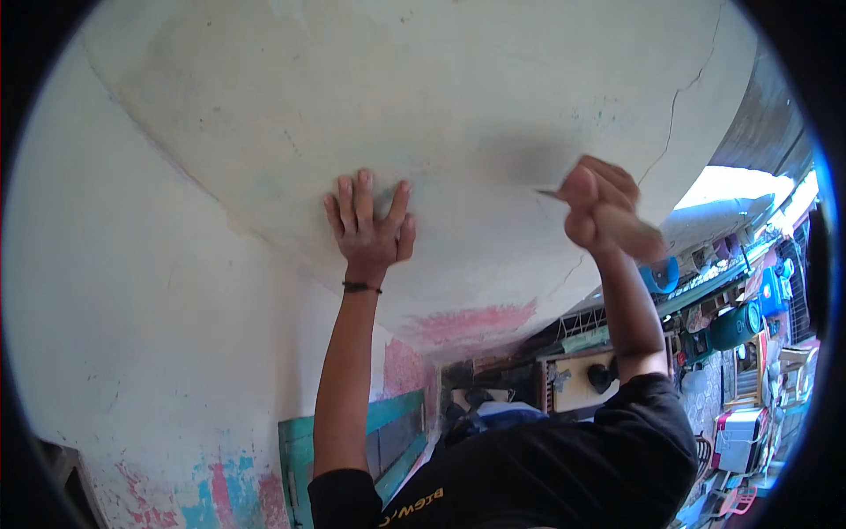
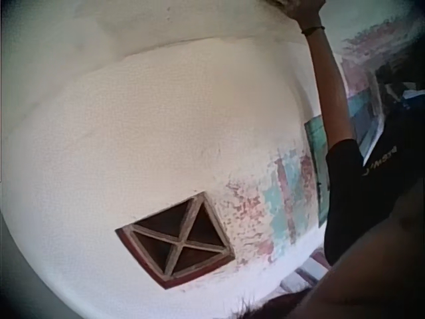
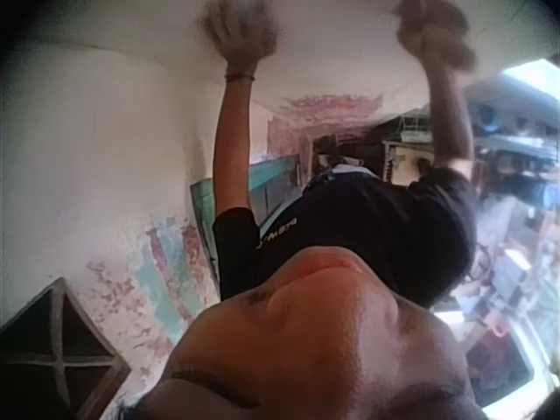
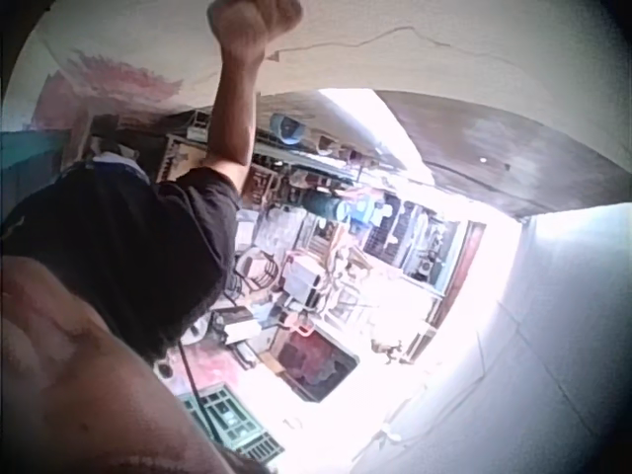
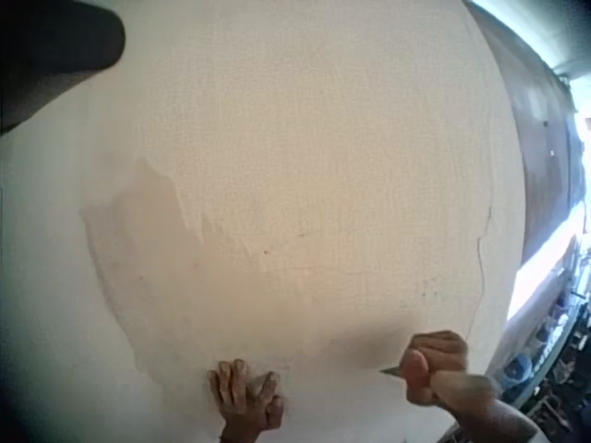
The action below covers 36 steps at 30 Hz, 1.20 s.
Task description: The person scrapes old pink paint from an interior wall using a metal scraper tool.
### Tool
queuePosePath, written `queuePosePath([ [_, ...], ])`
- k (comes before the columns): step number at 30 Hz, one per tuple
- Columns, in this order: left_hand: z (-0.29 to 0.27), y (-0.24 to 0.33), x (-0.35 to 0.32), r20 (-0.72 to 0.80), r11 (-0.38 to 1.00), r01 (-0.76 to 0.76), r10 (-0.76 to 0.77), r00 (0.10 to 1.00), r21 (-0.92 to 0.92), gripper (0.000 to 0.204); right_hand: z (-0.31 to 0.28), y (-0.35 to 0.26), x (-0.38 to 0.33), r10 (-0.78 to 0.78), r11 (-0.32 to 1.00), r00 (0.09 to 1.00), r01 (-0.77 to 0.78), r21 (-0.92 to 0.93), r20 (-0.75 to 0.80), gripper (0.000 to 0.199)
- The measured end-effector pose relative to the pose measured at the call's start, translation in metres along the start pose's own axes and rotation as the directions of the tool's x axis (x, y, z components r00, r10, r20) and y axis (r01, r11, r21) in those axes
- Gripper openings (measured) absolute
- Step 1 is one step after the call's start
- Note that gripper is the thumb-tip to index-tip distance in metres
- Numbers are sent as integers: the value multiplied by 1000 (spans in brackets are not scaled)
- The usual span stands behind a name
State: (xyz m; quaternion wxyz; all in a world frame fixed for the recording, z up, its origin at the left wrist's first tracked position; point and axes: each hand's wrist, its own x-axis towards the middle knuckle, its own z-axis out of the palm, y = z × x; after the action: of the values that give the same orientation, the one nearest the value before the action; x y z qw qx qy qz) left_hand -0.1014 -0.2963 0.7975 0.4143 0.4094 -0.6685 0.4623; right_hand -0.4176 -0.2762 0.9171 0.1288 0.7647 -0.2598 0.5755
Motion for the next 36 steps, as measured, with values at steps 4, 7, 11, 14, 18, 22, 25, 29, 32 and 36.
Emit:
queuePosePath([
  [4,8,-4,4,-27,1000,-8,8,1000,9,48,1,9,-1,-44,999,995,45,8,-87,42],
  [7,4,-2,-3,-12,1000,2,-2,1000,-2,47,2,-1,-3,-50,996,991,58,64,-121,41],
  [11,9,-2,1,-20,1000,-13,13,1000,14,47,14,14,-6,-37,999,999,37,-27,23,45],
  [14,8,-3,0,-13,1000,-9,9,1000,7,47,9,1,-7,-88,987,980,110,118,-176,46],
  [18,6,0,-2,-6,1000,-4,4,1000,-3,47,13,14,-7,-51,999,999,50,15,9,49],
  [22,6,-1,-4,-10,1000,0,0,1000,9,47,5,-4,-2,-65,977,972,108,183,-227,45],
  [25,9,-2,1,-11,1000,1,0,1000,19,47,6,2,-2,-136,989,983,142,38,-120,43],
  [29,7,-3,-1,0,999,-40,40,999,16,48,9,1,-4,-150,986,979,159,58,-138,42],
  [32,8,-6,0,-13,999,-51,51,999,15,47,8,6,2,-172,985,979,174,9,-110,42],
  [36,10,-8,-1,-18,999,-28,28,999,19,47,-1,4,1,-29,984,987,55,168,-156,41],
])
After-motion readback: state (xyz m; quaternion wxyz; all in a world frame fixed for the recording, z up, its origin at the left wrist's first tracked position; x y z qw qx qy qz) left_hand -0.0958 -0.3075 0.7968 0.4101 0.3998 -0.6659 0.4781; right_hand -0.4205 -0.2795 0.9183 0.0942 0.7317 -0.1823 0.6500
